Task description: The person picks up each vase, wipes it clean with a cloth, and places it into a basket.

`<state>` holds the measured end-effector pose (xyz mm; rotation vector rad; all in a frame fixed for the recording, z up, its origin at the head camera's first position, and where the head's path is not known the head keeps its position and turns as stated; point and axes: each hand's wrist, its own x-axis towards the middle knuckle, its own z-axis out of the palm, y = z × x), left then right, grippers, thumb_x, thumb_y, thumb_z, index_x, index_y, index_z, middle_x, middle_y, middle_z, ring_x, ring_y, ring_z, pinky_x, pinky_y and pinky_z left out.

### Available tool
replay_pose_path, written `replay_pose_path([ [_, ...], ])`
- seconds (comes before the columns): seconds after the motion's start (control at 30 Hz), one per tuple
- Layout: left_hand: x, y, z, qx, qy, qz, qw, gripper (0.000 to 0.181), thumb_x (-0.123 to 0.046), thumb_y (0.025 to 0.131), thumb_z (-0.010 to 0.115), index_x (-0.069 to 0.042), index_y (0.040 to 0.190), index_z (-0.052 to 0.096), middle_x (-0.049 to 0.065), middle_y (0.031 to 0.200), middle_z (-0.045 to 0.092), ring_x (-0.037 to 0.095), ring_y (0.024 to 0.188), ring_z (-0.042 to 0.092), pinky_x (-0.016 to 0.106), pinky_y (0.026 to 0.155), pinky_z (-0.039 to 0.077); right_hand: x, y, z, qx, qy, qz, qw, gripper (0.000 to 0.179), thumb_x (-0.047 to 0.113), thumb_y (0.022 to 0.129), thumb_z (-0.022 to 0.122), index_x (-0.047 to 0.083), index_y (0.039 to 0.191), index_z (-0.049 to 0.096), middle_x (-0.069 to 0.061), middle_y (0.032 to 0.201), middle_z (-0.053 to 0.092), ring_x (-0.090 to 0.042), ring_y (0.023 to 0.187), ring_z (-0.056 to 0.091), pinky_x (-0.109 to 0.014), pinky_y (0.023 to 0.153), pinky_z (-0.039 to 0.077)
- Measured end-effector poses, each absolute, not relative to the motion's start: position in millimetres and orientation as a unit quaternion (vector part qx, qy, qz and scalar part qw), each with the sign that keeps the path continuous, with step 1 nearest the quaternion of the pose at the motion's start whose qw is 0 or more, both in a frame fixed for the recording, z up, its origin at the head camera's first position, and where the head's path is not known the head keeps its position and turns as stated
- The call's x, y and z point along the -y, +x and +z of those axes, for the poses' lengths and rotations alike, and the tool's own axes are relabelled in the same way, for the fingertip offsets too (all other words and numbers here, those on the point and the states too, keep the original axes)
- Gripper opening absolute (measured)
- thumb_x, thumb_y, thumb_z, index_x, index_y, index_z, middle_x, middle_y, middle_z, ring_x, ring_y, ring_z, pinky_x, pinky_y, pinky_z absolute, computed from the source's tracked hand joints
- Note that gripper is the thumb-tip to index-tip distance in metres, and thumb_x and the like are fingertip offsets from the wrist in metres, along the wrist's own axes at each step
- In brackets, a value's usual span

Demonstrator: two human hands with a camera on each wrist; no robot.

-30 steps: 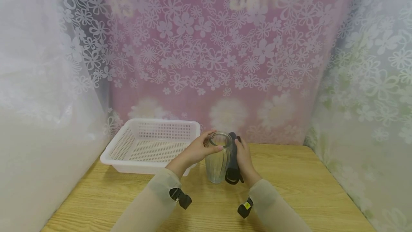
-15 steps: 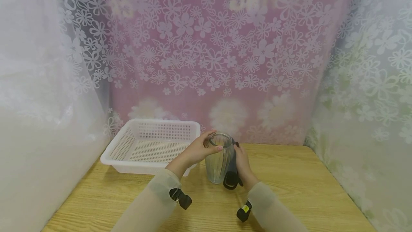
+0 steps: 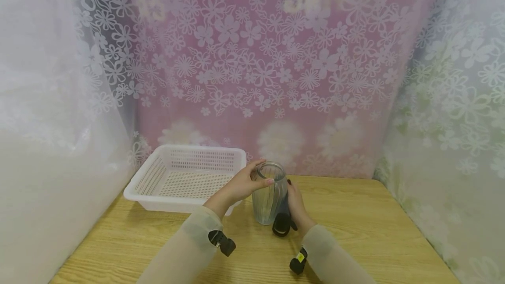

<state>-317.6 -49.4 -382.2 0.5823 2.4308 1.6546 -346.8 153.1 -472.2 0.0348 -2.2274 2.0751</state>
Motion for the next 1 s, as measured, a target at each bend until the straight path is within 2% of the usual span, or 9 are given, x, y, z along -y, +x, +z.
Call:
replay_pose_path([
  [0.17, 50.2, -316.7, -382.1, -0.809, 0.194, 0.55, 0.071, 0.08, -0.051, 0.088, 0.074, -0.036, 0.156, 0.033, 0.004, 0.163, 0.026, 0.034, 0.149, 0.025, 0.057, 0.114, 0.031, -151.7, -351.5, -487.5, 0.744, 0.005, 0.666, 0.059, 0.048, 0.037, 0.109, 0.035, -0.001, 0.133, 0.053, -0.017, 0.126, 0.056, -0.026, 0.111, 0.052, -0.035, 0.093, 0.043],
  [0.33, 51.1, -316.5, -382.9, -0.81, 0.195, 0.548, 0.069, 0.081, -0.051, 0.088, 0.074, -0.036, 0.156, 0.033, 0.005, 0.163, 0.027, 0.034, 0.148, 0.026, 0.057, 0.113, 0.032, -150.6, -349.7, -491.0, 0.739, 0.007, 0.672, 0.045, 0.046, 0.036, 0.109, 0.035, 0.002, 0.137, 0.051, -0.015, 0.129, 0.055, -0.025, 0.113, 0.052, -0.034, 0.093, 0.042],
  [0.6, 53.0, -315.6, -384.2, -0.807, 0.199, 0.553, 0.069, 0.081, -0.051, 0.087, 0.074, -0.036, 0.156, 0.033, 0.006, 0.163, 0.027, 0.034, 0.149, 0.025, 0.056, 0.114, 0.031, -148.9, -333.4, -470.8, 0.73, 0.029, 0.683, 0.03, 0.037, 0.023, 0.108, 0.038, -0.002, 0.13, 0.054, -0.014, 0.12, 0.06, -0.022, 0.105, 0.055, -0.033, 0.089, 0.045],
  [0.77, 53.8, -314.3, -384.3, -0.807, 0.2, 0.551, 0.07, 0.081, -0.051, 0.087, 0.074, -0.037, 0.156, 0.033, 0.005, 0.163, 0.027, 0.034, 0.149, 0.024, 0.056, 0.114, 0.03, -147.3, -322.9, -461.8, 0.741, 0.023, 0.67, 0.027, 0.039, 0.02, 0.108, 0.037, -0.006, 0.133, 0.051, -0.021, 0.126, 0.057, -0.028, 0.111, 0.053, -0.034, 0.091, 0.043],
  [0.87, 54.2, -313.8, -384.6, -0.806, 0.202, 0.551, 0.071, 0.081, -0.052, 0.087, 0.074, -0.037, 0.155, 0.033, 0.004, 0.163, 0.027, 0.033, 0.149, 0.025, 0.056, 0.114, 0.031, -150.6, -328.4, -468.4, 0.743, 0.012, 0.668, 0.026, 0.041, 0.017, 0.107, 0.038, -0.01, 0.136, 0.048, -0.026, 0.13, 0.054, -0.034, 0.115, 0.051, -0.035, 0.09, 0.043],
  [1.0, 55.2, -313.0, -384.8, -0.806, 0.206, 0.55, 0.071, 0.081, -0.052, 0.087, 0.074, -0.037, 0.156, 0.033, 0.004, 0.163, 0.028, 0.034, 0.148, 0.026, 0.056, 0.114, 0.031, -156.3, -343.8, -486.0, 0.744, -0.012, 0.667, 0.028, 0.045, 0.021, 0.106, 0.04, -0.009, 0.138, 0.048, -0.026, 0.134, 0.053, -0.033, 0.114, 0.052, -0.033, 0.087, 0.044],
])
